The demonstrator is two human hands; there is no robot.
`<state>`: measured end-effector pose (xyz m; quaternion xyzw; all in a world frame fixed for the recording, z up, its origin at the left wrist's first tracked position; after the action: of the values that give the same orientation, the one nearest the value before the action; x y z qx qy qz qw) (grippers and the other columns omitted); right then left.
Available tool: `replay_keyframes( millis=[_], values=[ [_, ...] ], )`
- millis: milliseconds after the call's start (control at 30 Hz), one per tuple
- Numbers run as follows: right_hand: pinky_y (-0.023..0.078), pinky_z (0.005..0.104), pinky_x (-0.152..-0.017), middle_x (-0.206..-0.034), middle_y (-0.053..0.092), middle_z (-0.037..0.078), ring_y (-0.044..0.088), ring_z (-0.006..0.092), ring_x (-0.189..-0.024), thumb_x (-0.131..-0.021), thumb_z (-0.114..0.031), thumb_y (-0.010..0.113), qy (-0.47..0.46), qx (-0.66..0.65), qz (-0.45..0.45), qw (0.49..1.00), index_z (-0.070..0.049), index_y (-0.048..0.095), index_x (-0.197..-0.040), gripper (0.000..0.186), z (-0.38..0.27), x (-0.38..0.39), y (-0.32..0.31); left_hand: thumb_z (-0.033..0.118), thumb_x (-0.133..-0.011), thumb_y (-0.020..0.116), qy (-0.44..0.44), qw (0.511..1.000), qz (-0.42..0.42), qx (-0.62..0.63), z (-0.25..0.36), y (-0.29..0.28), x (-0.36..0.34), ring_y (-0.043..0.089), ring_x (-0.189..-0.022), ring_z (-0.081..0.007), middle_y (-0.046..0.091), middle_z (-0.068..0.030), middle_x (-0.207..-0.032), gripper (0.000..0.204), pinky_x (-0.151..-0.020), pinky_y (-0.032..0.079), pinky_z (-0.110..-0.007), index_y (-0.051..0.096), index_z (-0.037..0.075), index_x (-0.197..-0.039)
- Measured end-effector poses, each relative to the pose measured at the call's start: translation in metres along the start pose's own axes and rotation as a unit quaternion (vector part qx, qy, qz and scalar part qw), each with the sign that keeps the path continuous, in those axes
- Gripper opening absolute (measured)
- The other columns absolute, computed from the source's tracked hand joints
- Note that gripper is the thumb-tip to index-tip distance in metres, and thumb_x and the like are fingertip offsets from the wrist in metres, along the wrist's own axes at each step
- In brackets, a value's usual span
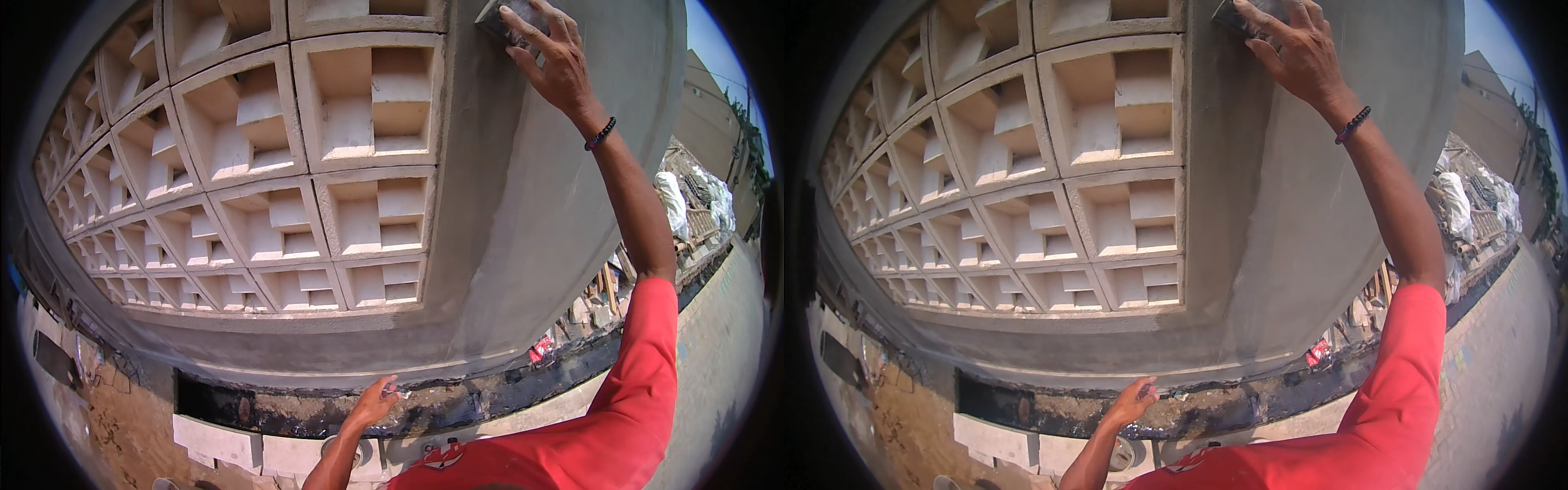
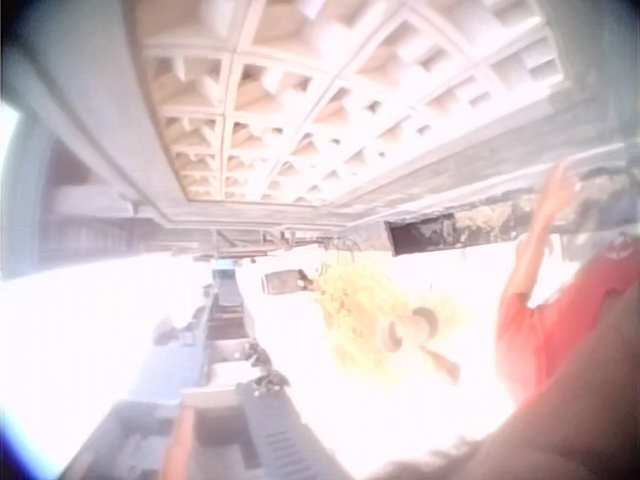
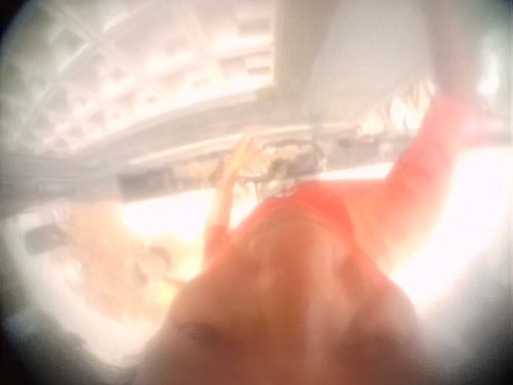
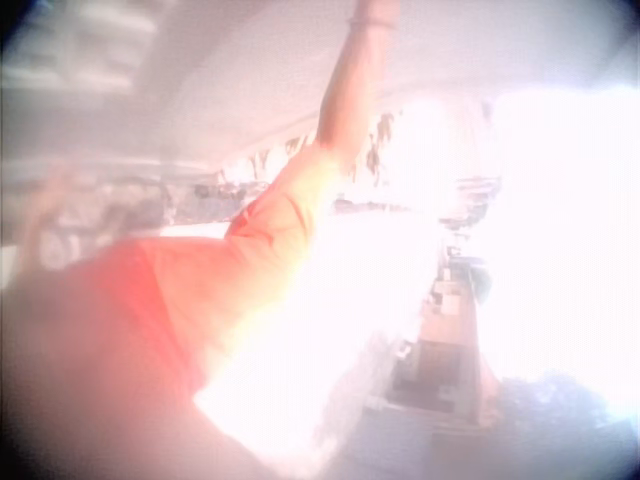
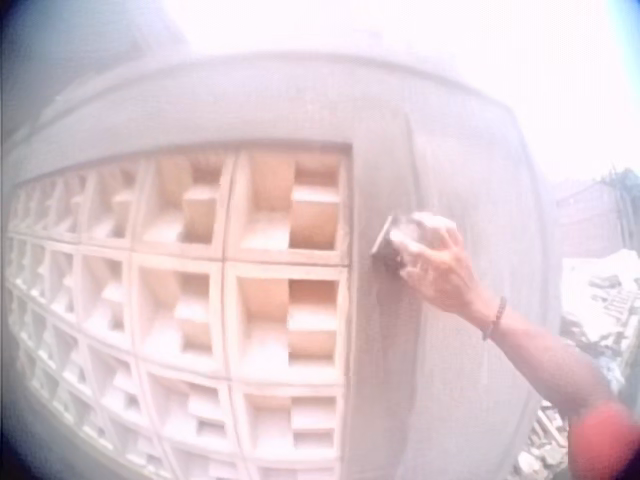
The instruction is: The person uses a trowel to apply and smooth plaster on a curved wall section adjacent to a decorative lattice. The person repeatedly scrapes and levels the surface, working along the edge of the lattice and the curved wall.
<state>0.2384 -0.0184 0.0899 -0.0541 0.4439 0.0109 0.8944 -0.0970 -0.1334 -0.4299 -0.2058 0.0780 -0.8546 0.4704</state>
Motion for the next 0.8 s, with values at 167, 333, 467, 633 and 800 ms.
replay_keyframes(
  millis=[167, 333, 467, 633, 800],
  values=[
    [0.039, 0.0446, -0.107, -0.145, 0.041, 0.006, 0.039, 0.0283, -0.131, -0.084, -0.019, 0.07, -0.096, -0.031, -0.04, 0.994, -0.036, 0.056, -0.132, 0.053, -0.037, 0.006, 0.016, 0.024, -0.091, 0.064, 0.05, 0.998, 0.009, 0.049, -0.022, 0.001, -0.004, 0.061, -0.104, -0.0224, 0.062, -0.0158, -0.119, 0.054, -0.091, 0.048, -0.037, 0.046, 0.006, -0.139],
    [0.037, 0.042, -0.113, -0.149, 0.04, 0.004, 0.034, 0.0264, -0.138, -0.081, -0.019, 0.075, -0.001, -0.024, 0.031, 0.999, -0.041, 0.058, -0.128, 0.055, 0.016, -0.037, 0.014, 0.02, -0.091, 0.063, -0.039, 0.999, 0.016, 0.007, -0.068, 0.022, -0.026, 0.06, -0.108, -0.024, 0.064, -0.0141, -0.117, 0.051, -0.096, 0.045, -0.037, 0.048, 0.004, -0.136],
    [0.04, 0.0408, -0.109, -0.144, 0.043, 0.004, 0.038, 0.0267, -0.134, -0.083, -0.023, 0.073, -0.151, -0.028, -0.05, 0.987, -0.035, 0.06, -0.128, 0.049, -0.023, -0.001, 0.021, 0.019, -0.089, 0.063, -0.106, 0.994, 0.033, 0.017, -0.104, 0.023, -0.005, 0.06, -0.112, -0.0234, 0.063, -0.0162, -0.119, 0.049, -0.097, 0.044, -0.035, 0.051, -0.001, -0.132],
    [0.034, 0.0428, -0.114, -0.147, 0.042, 0.003, 0.038, 0.0252, -0.135, -0.08, -0.019, 0.076, -0.003, -0.012, 0.048, 0.999, -0.042, 0.057, -0.13, 0.058, 0.047, -0.053, 0.023, 0.024, -0.086, 0.064, -0.109, 0.994, -0.022, 0.013, -0.159, 0.052, -0.027, 0.057, -0.117, -0.03, 0.06, -0.0211, -0.126, 0.051, -0.1, 0.042, -0.036, 0.054, -0.003, -0.128],
    [0.047, 0.039, -0.101, -0.132, 0.057, 0.004, 0.052, 0.024, -0.121, -0.083, -0.02, 0.074, -0.11, 0.043, 0.032, 0.992, -0.031, 0.06, -0.128, 0.049, 0.029, -0.046, 0.0, 0.02, -0.083, 0.061, -0.15, 0.983, 0.103, -0.025, -0.203, 0.037, -0.002, 0.062, -0.109, -0.03, 0.066, -0.0222, -0.115, 0.044, -0.095, 0.046, -0.037, 0.06, -0.002, -0.12]
  ],
)
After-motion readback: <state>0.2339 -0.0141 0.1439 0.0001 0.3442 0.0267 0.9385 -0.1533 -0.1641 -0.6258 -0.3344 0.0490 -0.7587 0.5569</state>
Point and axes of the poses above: each hand's wrist, its own x-axis away from the middle knuckle, its own y-axis out of the palm, z = x × y, the point moved 3 cm from there along -x, towards the middle knuckle
